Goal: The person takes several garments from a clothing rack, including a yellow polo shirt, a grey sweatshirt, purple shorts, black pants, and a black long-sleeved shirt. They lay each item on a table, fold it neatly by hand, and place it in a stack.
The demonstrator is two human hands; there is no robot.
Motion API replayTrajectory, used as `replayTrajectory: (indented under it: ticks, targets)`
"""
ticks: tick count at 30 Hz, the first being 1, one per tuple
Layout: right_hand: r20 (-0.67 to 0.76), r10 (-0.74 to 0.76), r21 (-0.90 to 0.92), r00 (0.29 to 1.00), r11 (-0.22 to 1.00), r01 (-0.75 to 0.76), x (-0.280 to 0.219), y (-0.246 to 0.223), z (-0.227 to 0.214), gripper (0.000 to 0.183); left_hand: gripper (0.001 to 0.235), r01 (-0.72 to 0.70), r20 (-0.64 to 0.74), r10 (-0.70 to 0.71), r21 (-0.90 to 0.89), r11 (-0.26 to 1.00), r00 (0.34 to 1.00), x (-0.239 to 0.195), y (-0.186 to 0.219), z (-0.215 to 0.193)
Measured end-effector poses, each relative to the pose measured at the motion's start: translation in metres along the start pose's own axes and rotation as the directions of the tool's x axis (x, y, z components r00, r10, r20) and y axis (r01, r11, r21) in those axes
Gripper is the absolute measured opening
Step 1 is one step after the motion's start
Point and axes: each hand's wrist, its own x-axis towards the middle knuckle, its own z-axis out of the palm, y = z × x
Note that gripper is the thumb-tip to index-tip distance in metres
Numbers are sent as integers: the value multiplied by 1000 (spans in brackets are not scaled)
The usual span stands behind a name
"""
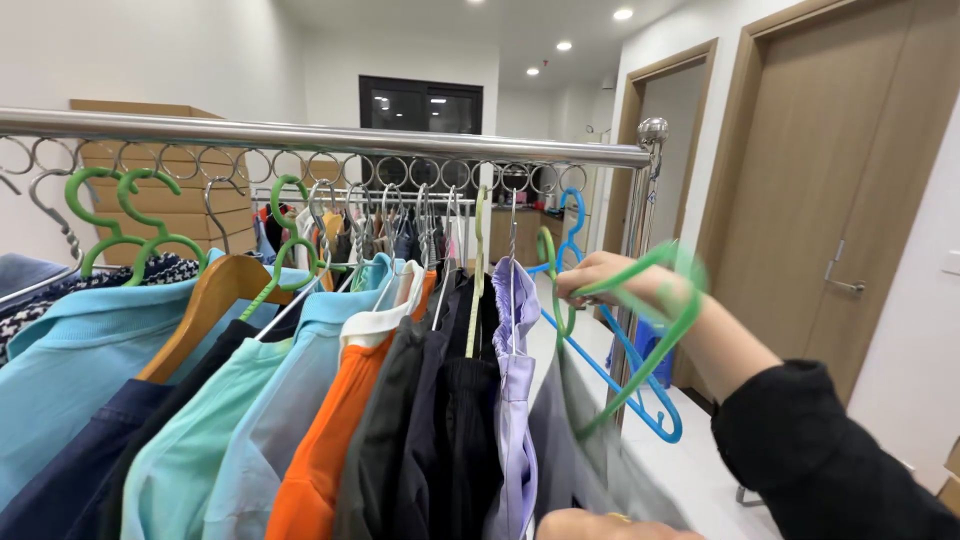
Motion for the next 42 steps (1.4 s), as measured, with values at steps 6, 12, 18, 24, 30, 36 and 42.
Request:
replayTrajectory:
  ticks: [6,12,18,24,30,36,42]
  targets:
    - [28,-98,-223,995,969,102,-28,-16,-35,47,43,-113,-365,-16,-330,937,931,45,-67,104]
    - [-161,-139,-163,977,980,112,-29,-25,-27,38,59,150,-98,-270,-631,761,958,55,-78,119]
    - [-199,-214,-263,956,952,158,40,7,1,38,59,83,-71,-216,-775,626,974,29,-89,127]
    - [-367,-224,-561,903,828,-22,30,16,23,41,51,174,102,-155,-800,574,983,-39,-78,111]
    - [-566,-652,-399,505,752,524,-149,54,79,32,23,206,222,-364,-975,-83,904,-100,-69,114]
    - [-304,-519,200,799,785,586,-260,121,239,46,30,89,91,-386,-996,-23,918,-171,-67,111]
    - [92,-639,520,764,685,510,-251,130,309,36,26,148,6,-524,-962,229,851,-246,-65,115]
